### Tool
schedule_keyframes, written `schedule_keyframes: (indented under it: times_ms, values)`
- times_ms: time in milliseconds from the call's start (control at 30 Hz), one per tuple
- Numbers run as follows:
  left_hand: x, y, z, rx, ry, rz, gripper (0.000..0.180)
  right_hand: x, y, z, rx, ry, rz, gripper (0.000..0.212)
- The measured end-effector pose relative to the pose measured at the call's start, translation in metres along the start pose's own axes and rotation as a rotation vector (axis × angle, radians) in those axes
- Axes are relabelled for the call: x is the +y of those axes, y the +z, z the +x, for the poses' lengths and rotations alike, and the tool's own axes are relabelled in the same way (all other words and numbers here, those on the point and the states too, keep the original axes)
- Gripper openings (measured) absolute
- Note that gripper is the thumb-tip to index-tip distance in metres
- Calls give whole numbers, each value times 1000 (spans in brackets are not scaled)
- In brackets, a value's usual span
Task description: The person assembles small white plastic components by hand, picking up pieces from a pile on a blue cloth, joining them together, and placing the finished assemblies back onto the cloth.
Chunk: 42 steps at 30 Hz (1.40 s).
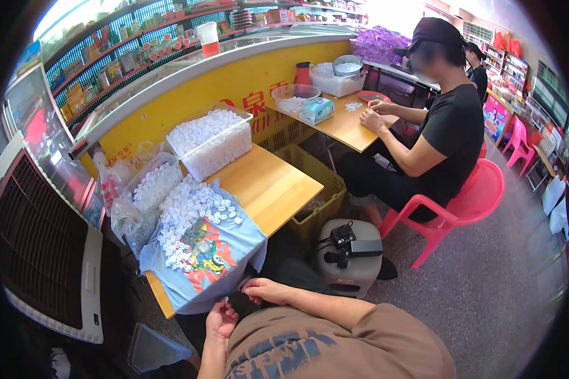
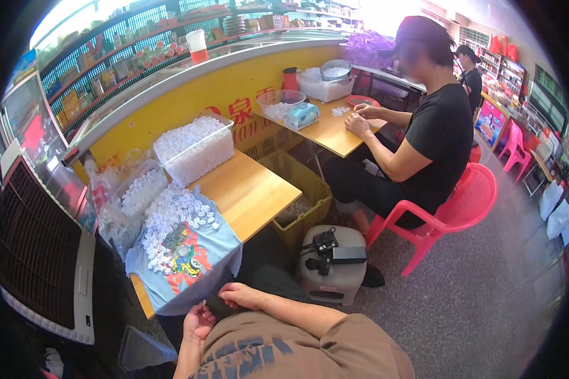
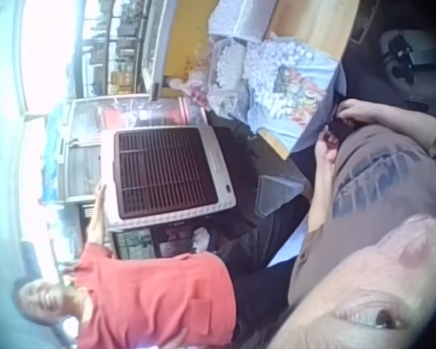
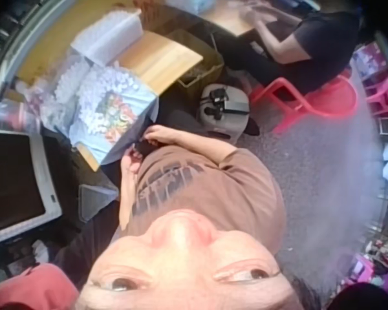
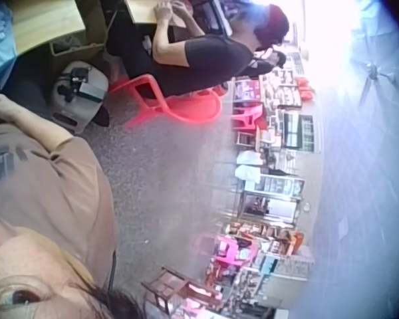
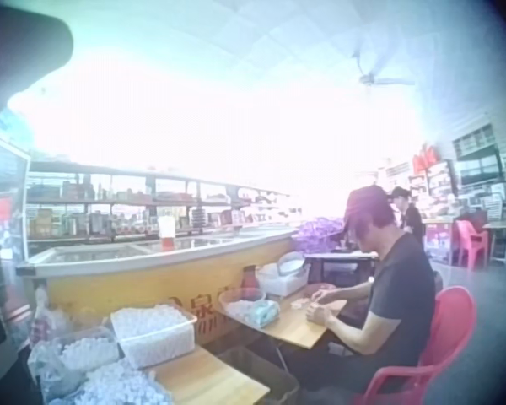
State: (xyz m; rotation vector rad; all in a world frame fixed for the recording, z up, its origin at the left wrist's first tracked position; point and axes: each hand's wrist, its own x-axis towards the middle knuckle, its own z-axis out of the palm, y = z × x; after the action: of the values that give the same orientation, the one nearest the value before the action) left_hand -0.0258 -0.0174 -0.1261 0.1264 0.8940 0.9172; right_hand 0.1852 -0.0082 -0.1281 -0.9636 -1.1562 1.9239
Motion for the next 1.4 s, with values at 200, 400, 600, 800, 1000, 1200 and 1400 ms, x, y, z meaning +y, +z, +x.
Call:
schedule_keyframes:
  times_ms: [200,400,600,800,1000,1200,1400]
  values:
    - [-2,-7,0,-28,-7,-6,4,2,2,-1,-4,6,16,26]
    - [-10,5,-21,-9,79,194,10,10,11,-4,7,6,41,24]
    - [-6,50,-49,-152,176,566,13,10,6,-2,79,-11,-7,24]
    - [19,83,-90,-345,198,370,20,-17,14,-2,40,109,18,25]
    - [41,89,-99,-383,211,330,23,-11,21,12,20,242,13,27]
    - [55,100,-84,-320,187,286,22,-10,23,20,31,308,59,25]
    - [63,97,-71,-327,157,266,23,-11,22,28,-18,309,110,23]
